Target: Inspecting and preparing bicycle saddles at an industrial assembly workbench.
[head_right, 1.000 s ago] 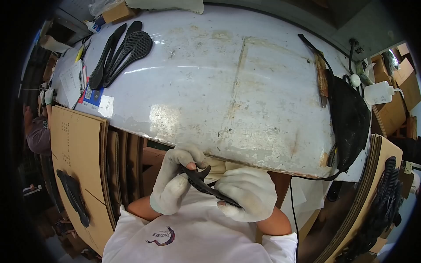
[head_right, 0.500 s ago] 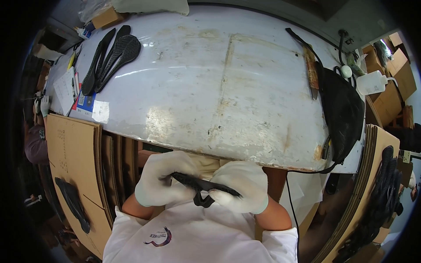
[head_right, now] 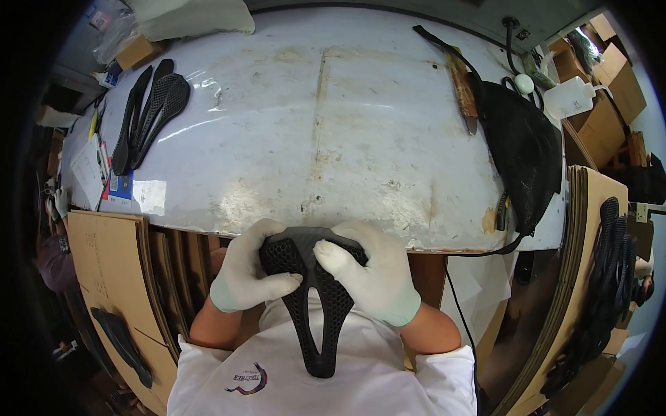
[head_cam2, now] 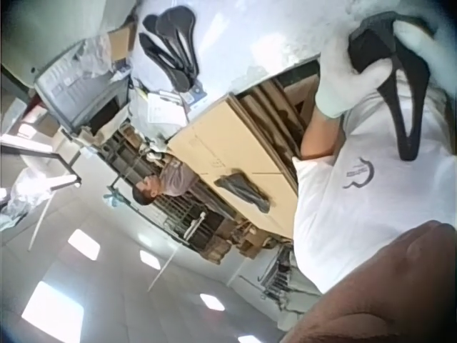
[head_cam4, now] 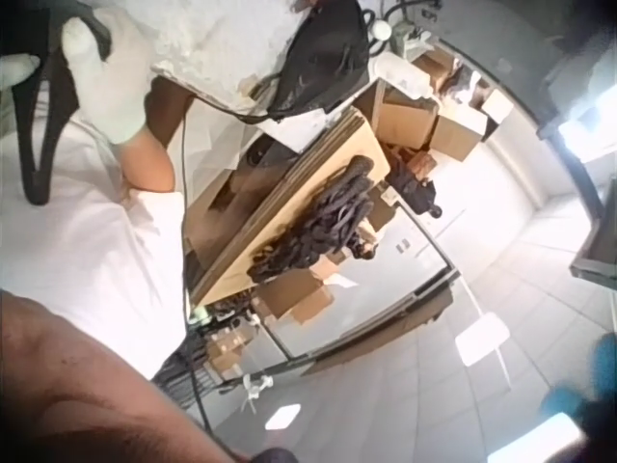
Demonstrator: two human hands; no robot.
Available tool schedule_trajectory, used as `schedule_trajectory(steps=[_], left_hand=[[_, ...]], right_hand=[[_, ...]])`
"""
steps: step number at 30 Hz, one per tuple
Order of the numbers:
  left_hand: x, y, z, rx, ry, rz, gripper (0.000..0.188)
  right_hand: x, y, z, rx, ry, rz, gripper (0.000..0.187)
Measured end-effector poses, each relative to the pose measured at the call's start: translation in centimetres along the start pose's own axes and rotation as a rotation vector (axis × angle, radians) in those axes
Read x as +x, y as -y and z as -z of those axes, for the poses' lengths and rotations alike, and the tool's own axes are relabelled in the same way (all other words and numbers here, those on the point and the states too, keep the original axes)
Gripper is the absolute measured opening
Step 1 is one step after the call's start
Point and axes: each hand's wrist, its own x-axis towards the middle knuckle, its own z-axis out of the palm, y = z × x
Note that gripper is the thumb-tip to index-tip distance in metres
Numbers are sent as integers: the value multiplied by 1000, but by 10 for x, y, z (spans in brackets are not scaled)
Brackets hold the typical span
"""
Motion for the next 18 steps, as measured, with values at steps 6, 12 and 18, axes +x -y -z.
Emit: schedule_trajectory(steps=[6,12,18], left_hand=[[5,5,4,39,-24,62,48],[4,2,-1,41,-83,100,39],[-1,-4,2,-116,18,108,56]], right_hand=[[-1,-2,-3,3,38,-63,47],[-2,-7,-1,-39,80,-91,44],[8,-17,25,-56,362,-13,55]])
